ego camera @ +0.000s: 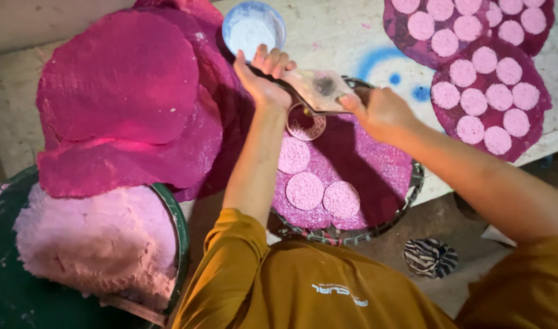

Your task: The person uses a wooden handheld press to form circular pink snacks from a mass of dough in a bucket and arranges the molded items onto large circular trays.

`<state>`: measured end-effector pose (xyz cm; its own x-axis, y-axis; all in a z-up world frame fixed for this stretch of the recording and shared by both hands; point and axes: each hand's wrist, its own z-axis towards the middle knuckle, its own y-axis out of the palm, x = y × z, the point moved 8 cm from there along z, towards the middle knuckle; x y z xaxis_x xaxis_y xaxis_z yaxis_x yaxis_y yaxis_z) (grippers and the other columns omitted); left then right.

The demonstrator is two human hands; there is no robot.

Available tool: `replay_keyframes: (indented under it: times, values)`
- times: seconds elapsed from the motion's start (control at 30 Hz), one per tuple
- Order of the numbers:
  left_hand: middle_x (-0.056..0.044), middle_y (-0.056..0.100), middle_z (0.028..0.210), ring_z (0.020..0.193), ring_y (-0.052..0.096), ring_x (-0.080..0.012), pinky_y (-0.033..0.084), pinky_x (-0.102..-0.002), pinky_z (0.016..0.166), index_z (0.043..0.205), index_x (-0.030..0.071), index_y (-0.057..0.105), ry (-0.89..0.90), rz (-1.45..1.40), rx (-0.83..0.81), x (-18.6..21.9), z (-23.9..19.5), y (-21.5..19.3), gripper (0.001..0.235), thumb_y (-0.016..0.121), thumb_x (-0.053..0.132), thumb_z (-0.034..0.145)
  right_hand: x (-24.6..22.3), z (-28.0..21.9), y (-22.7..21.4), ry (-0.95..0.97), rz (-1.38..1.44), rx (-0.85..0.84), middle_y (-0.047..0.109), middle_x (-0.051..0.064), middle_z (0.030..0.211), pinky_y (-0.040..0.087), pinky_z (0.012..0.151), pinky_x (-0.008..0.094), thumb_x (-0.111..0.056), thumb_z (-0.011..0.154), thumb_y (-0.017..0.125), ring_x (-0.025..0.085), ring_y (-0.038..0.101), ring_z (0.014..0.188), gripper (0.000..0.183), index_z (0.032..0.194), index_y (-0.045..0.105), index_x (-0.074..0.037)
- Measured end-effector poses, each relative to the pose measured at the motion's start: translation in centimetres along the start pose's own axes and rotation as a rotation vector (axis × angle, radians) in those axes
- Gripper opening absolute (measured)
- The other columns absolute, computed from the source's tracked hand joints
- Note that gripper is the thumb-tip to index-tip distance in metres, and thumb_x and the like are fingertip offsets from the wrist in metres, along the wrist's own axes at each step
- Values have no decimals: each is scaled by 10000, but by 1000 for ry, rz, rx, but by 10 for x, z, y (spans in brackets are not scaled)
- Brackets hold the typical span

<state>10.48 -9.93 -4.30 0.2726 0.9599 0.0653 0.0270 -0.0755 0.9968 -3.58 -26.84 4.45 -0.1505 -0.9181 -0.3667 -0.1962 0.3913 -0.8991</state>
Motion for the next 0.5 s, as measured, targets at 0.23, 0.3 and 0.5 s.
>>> replay_keyframes:
  times: [0.23,0.3,0.5]
  values:
    - [64,259,535,492,222,-125,284,-336,560,680,184,351,61,176,57,27,-5,-12,463,375,554,957,-3,6,43,-96,125,-37,700,251,858,510,783,532,-603,1042,349,460,664,861,650,1124,735,-86]
    - [77,253,524,479,220,-111,248,-319,522,663,189,339,50,157,171,17,-13,-25,460,372,536,962,12,5,48,-25,90,-115,701,244,834,515,786,519,-611,1052,345,435,677,837,679,1079,740,-59]
    - [3,496,833,782,473,-169,447,-380,815,906,149,486,-100,328,-397,-22,-33,43,299,549,434,974,51,-11,-19,74,145,-101,703,158,833,525,676,424,-575,1058,392,251,662,741,635,1114,725,-37]
